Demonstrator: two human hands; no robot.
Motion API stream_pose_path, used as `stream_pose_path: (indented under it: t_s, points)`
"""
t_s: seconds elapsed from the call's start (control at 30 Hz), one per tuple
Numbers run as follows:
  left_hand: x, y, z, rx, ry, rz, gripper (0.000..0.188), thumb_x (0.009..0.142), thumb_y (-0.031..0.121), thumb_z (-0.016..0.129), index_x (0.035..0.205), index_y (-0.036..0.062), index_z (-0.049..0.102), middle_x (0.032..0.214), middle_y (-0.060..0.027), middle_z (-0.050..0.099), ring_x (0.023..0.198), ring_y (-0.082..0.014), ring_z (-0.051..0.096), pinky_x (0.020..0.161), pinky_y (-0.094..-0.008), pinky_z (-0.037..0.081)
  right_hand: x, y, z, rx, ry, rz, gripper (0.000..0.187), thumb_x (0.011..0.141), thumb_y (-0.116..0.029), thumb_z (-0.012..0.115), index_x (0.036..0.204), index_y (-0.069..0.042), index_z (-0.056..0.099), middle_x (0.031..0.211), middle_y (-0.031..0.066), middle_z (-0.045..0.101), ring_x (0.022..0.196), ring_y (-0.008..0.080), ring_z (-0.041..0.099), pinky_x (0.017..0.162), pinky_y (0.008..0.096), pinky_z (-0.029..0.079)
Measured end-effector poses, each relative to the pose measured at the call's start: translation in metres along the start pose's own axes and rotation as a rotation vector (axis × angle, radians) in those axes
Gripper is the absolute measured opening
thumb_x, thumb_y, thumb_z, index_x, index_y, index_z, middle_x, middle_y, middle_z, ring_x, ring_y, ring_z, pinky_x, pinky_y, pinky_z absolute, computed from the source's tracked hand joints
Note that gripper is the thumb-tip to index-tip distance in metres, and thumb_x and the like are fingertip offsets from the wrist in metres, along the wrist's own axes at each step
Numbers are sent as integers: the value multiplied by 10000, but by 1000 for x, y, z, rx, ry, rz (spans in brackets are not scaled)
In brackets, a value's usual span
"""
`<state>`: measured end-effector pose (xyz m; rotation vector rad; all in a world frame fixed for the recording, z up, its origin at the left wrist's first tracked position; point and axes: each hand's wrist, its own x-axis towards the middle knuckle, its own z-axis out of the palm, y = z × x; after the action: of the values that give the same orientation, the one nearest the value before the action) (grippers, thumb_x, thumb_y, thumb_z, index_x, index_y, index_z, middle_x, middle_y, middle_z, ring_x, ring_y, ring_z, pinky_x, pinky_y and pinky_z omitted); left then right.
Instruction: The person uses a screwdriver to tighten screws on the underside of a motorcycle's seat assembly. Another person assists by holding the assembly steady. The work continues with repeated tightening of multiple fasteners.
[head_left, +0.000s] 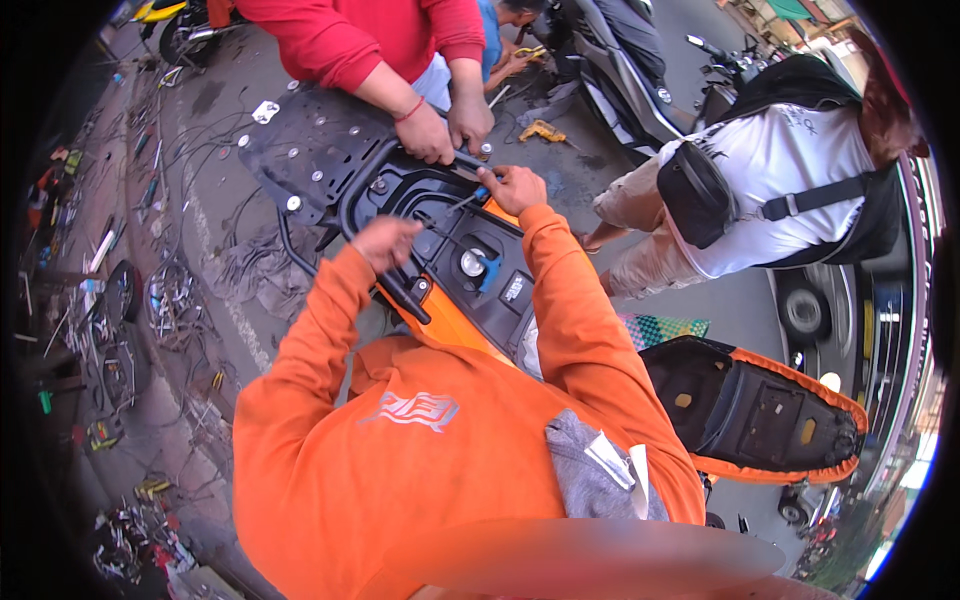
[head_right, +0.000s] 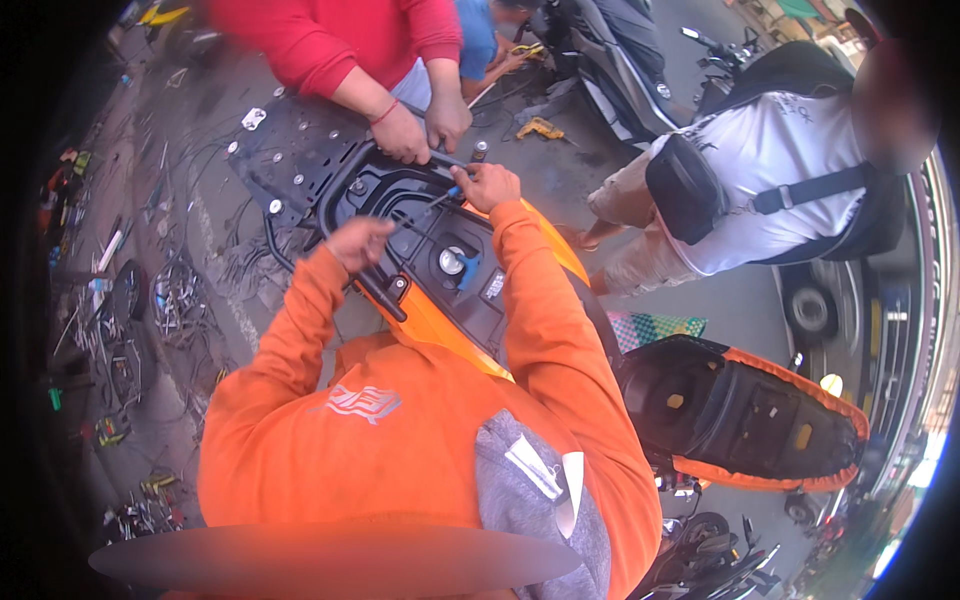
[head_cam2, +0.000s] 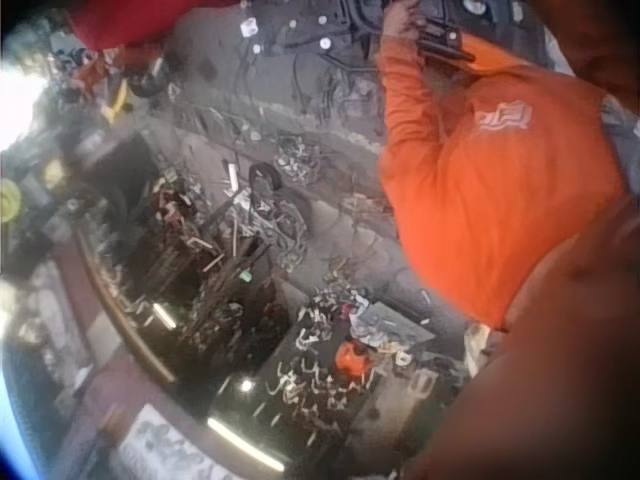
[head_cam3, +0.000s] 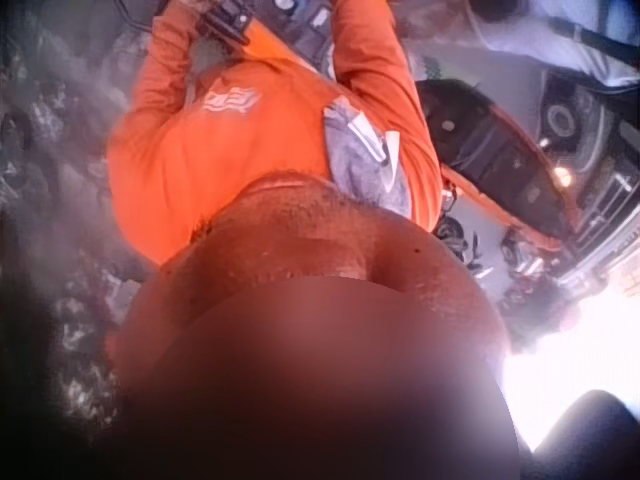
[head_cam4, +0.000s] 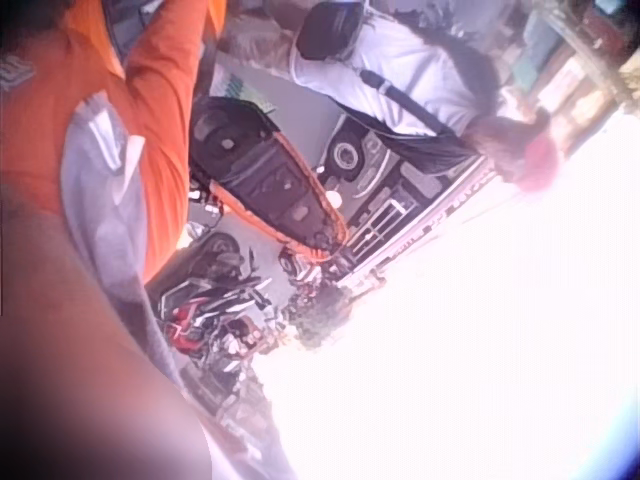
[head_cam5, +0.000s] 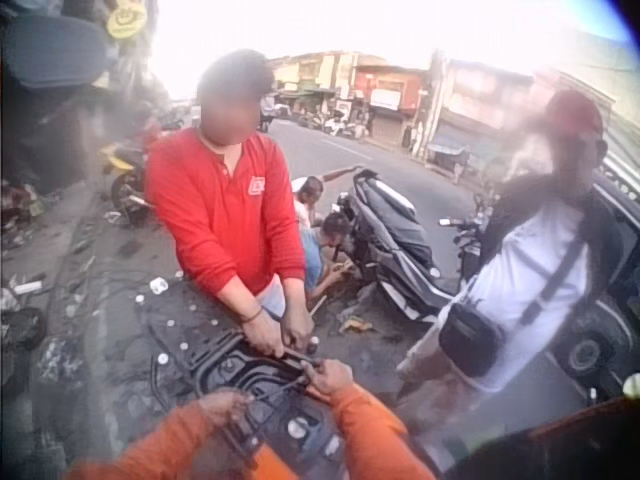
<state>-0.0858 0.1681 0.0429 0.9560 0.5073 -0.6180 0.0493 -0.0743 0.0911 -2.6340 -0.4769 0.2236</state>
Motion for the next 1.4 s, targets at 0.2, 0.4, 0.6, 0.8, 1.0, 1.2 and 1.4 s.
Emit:
stream_pose_path:
  t_s: [0.2, 0.4, 0.6, 0.8, 1.0, 1.2, 1.4]
  points:
    - [30, 89, -18, 7, 123, -26, 280, 943, 143, 610, 722, 156, 440, 579, 85, 309, 430, -45, 235, 392, -221, 211, 0, -4, 15, 74, 100, 115, 553, 935, -594, 471, 936, -106, 730, 814, 169, 713, 901, 384, 681, 805, 473, 519]
    - [20, 33, 3, -526, 175, 306, 96, 989, 131, 547, 908, 81, 537, 704, -7, 499, 607, -133, 469, 613, -280, 443, 4, 0, 23, 132, 59, 141, 508, 950, -539, 469, 947, -106, 735, 908, 229, 703, 941, 427, 662, 844, 504, 508]
    - [31, -9, 47, -425, 423, 621, 246, 1058, 252, 460, 1134, 22, 504, 946, -95, 651, 830, -199, 660, 705, -342, 535, 9, 3, 25, 191, 23, 178, 505, 951, -526, 470, 983, -106, 747, 941, 229, 708, 970, 428, 661, 865, 496, 506]
    - [33, 9, 59, 28, 552, 549, 262, 998, 191, 575, 1004, -69, 610, 906, -105, 685, 706, -174, 698, 499, -237, 472, 13, 4, 28, 205, 3, 195, 562, 943, -566, 468, 1035, -85, 743, 885, 219, 713, 943, 408, 675, 847, 452, 509]
    - [54, 15, 61, 143, 631, 802, 236, 844, 154, 756, 787, -62, 682, 696, -101, 684, 524, -156, 648, 451, -250, 446, 12, 6, 30, 265, -4, 215, 576, 938, -567, 483, 1060, -65, 737, 860, 220, 710, 932, 413, 676, 839, 449, 510]
    - [62, 44, 55, 335, 590, 798, 359, 770, 87, 797, 839, -138, 525, 661, -133, 673, 503, -171, 646, 448, -298, 504, 12, 13, 32, 374, -80, 199, 595, 950, -588, 494, 1102, -63, 728, 850, 187, 712, 860, 324, 689, 807, 388, 504]
    - [79, 79, 53, 428, 494, 843, 183, 742, 50, 799, 664, -35, 656, 602, -84, 643, 464, -134, 595, 418, -270, 469, 15, 25, 30, 454, -197, 171, 662, 954, -616, 494, 1083, -4, 714, 876, 149, 709, 862, 241, 653, 816, 352, 487]
